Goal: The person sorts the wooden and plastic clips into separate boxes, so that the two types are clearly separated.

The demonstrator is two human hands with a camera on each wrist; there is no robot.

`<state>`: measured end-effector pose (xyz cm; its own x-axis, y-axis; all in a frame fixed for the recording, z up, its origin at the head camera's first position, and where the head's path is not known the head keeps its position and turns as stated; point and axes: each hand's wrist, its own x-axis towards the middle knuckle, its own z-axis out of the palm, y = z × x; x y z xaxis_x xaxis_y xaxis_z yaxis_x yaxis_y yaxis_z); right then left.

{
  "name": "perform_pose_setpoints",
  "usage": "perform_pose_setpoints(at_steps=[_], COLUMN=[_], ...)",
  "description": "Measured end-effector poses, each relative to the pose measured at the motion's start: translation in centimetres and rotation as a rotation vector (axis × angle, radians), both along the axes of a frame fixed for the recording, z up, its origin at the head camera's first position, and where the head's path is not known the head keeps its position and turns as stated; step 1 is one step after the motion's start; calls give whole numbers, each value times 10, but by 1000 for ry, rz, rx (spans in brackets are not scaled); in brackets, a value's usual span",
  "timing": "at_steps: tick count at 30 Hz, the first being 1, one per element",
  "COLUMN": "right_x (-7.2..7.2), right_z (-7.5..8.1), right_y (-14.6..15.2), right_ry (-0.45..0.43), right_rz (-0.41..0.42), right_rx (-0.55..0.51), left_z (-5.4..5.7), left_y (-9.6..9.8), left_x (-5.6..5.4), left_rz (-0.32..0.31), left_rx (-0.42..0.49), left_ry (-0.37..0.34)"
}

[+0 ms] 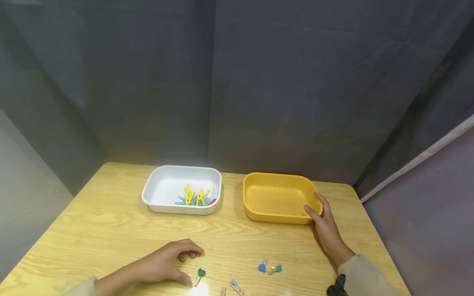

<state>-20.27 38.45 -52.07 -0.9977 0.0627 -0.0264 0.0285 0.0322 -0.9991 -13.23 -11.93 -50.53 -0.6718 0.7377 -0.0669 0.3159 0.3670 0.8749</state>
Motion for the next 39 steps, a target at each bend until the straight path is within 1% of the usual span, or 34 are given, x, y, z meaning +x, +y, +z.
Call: perform_pose_setpoints(at_steps=[5, 10, 17, 24, 27, 31, 35, 39], right_x=[1, 1, 1, 2, 2, 2, 2, 1], right_z=[1, 1, 1, 1, 1, 1, 1, 1], right_y=[0, 0, 0, 0, 0, 0, 0, -1], right_ry=[0, -4, -3, -2, 0, -3, -5, 1], right_rz=[2, -3, -9, -3, -2, -6, -10, -11], right_rx=[-2, -9, -8, -7, 1, 16, 23, 16], left_z=[-2, -5, -7, -8, -8, -6, -3, -1], left_y=[8, 14, 20, 23, 23, 24, 26, 32], left_x=[-1, -1, 0, 0, -1, -2, -5, -11], left_rz=[-65, -124, -164, -165, -161, -153, -150, -138], left_rx=[-16, -30, -14, -13, 4, 14, 11, 12], left_ry=[73, 118, 122, 128, 106, 99, 117, 127])
